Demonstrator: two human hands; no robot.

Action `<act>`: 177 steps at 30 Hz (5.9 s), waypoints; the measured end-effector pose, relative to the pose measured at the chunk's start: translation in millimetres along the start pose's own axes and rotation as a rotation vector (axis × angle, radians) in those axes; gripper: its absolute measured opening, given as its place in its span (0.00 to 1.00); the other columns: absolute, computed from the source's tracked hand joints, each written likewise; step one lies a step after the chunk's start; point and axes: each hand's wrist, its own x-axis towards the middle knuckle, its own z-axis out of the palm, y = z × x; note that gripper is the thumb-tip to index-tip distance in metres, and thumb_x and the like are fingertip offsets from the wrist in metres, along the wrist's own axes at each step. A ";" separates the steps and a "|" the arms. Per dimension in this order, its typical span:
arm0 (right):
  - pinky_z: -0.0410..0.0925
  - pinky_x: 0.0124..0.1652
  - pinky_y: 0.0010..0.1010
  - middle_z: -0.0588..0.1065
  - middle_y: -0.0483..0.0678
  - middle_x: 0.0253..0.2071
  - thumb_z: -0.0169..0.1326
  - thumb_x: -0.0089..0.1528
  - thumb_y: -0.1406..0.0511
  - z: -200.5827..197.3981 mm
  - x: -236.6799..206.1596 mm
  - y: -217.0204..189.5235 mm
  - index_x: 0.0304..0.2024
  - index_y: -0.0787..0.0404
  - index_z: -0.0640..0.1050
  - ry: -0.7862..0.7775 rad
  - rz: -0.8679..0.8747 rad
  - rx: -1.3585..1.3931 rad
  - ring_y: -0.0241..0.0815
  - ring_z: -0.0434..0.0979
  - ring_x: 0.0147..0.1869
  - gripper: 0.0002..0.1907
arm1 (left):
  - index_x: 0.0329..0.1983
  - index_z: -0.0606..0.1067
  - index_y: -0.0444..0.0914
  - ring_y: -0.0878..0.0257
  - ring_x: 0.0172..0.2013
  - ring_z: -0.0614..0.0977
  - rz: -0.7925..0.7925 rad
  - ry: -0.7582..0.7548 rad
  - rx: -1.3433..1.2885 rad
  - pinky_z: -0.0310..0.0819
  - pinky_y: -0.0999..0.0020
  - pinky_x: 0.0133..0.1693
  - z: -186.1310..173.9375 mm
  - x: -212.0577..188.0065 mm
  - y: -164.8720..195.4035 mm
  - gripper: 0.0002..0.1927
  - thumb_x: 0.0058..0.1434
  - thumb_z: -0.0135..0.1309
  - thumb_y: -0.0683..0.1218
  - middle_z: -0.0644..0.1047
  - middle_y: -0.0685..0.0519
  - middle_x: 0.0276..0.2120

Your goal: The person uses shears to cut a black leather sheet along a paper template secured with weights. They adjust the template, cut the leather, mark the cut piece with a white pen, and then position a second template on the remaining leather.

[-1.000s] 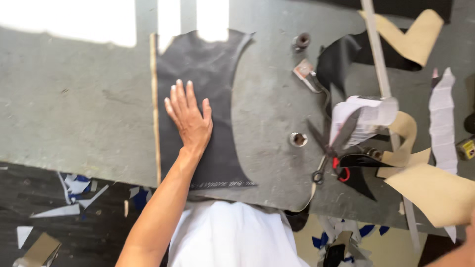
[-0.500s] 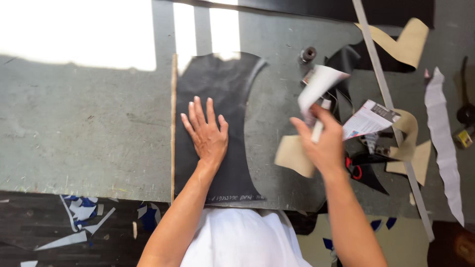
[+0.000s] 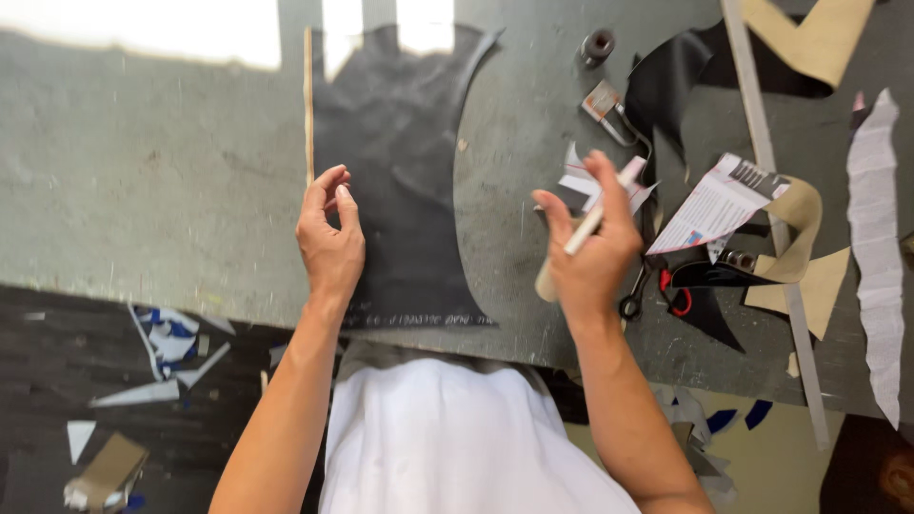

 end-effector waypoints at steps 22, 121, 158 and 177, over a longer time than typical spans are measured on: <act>0.76 0.47 0.32 0.78 0.53 0.53 0.61 0.65 0.69 69.7 -89.0 -9.2 0.61 0.62 0.75 -0.195 0.199 -0.008 0.44 0.81 0.53 0.21 | 0.54 0.77 0.37 0.63 0.41 0.85 -0.290 -0.383 -0.042 0.77 0.68 0.43 -38.4 -37.7 -72.1 0.16 0.62 0.57 0.43 0.84 0.48 0.40; 0.74 0.43 0.30 0.75 0.46 0.43 0.69 0.56 0.63 57.6 -118.6 7.8 0.53 0.58 0.78 -0.432 0.249 0.000 0.40 0.76 0.47 0.24 | 0.50 0.79 0.36 0.71 0.29 0.80 -0.171 -0.229 0.052 0.79 0.75 0.35 -54.0 -27.4 -75.7 0.17 0.57 0.63 0.38 0.80 0.56 0.30; 0.65 0.59 0.46 0.73 0.59 0.56 0.64 0.62 0.67 17.6 -67.7 65.5 0.64 0.65 0.70 0.125 0.245 -0.350 0.60 0.71 0.61 0.29 | 0.53 0.79 0.37 0.70 0.30 0.77 -0.052 -0.235 0.056 0.77 0.76 0.34 -51.6 -31.4 -80.9 0.19 0.58 0.61 0.37 0.76 0.55 0.34; 0.63 0.61 0.47 0.71 0.58 0.55 0.63 0.64 0.68 20.4 -71.1 67.9 0.67 0.65 0.69 0.129 0.209 -0.337 0.60 0.70 0.62 0.30 | 0.53 0.79 0.38 0.70 0.29 0.78 -0.088 -0.263 0.091 0.78 0.76 0.34 -54.5 -28.7 -73.6 0.19 0.58 0.62 0.38 0.76 0.56 0.32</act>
